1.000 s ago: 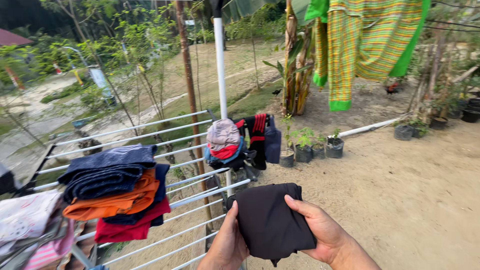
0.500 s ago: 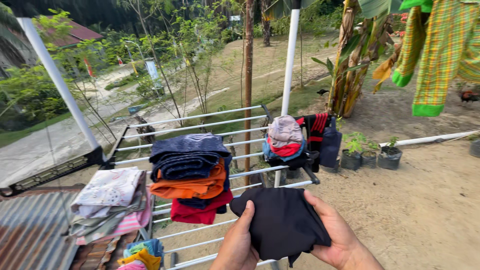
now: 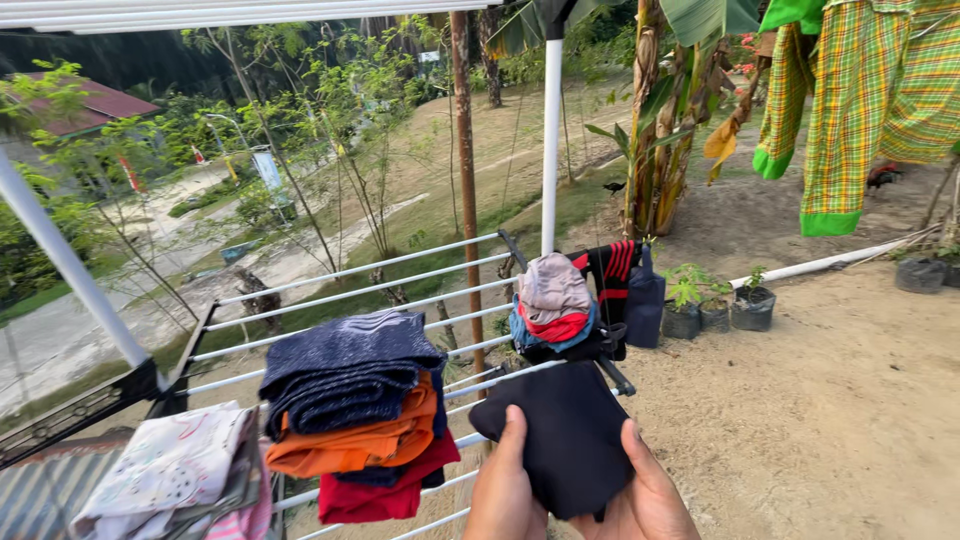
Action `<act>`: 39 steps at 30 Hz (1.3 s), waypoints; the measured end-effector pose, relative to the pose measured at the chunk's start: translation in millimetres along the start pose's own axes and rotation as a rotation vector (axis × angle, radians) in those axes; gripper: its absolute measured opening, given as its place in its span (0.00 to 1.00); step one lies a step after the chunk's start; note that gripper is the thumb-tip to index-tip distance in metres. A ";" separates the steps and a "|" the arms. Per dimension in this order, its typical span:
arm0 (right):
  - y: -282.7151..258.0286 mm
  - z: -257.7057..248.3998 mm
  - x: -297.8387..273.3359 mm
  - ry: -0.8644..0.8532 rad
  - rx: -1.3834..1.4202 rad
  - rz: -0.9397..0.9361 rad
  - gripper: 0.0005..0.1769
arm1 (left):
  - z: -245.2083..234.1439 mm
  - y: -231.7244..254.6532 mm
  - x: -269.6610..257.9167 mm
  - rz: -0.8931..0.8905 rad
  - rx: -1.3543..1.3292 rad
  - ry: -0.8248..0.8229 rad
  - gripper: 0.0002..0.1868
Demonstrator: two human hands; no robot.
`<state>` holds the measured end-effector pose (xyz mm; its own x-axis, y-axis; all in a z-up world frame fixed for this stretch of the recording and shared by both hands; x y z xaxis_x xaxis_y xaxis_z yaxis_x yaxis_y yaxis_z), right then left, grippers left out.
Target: The person folds a black garment, a pile of clothes, and a patterned cloth by hand on a laundry rack.
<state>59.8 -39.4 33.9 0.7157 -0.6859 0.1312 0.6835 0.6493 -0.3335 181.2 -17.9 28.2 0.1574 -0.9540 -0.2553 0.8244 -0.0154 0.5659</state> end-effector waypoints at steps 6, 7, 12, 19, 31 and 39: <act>-62.2 -28.4 7.9 0.460 -0.138 -0.080 0.27 | 2.1 -16.5 53.0 0.134 0.634 0.036 0.37; -76.1 -30.4 9.6 0.460 -0.142 -0.081 0.27 | 21.0 -16.1 52.2 0.233 0.609 -0.182 0.35; -159.7 -26.5 13.9 0.602 -0.274 -0.270 0.29 | 65.3 12.0 61.2 0.152 1.012 -0.189 0.28; -283.4 3.1 76.8 0.337 -0.475 -0.511 0.26 | 69.4 94.9 130.2 0.467 0.790 0.118 0.19; -239.8 28.1 256.3 0.068 -0.551 -0.113 0.20 | 90.7 138.4 172.5 0.674 0.760 0.321 0.24; -194.7 -12.4 262.5 0.205 -1.138 0.097 0.20 | 79.9 119.7 185.7 0.419 1.033 0.424 0.27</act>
<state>112.8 -350.0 121.6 0.6501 -0.7575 -0.0598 0.0283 0.1027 -0.9943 265.7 -220.9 111.2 0.6374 -0.7700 -0.0289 -0.1311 -0.1454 0.9807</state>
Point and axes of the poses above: each hand's wrist, its own x-axis towards the middle knuckle, its own z-axis out of the palm, y = z × x, the point moved 5 cm from there along x, towards the middle knuckle, and after that the axes turned 2 degrees about -z, right-handed, at the moved point
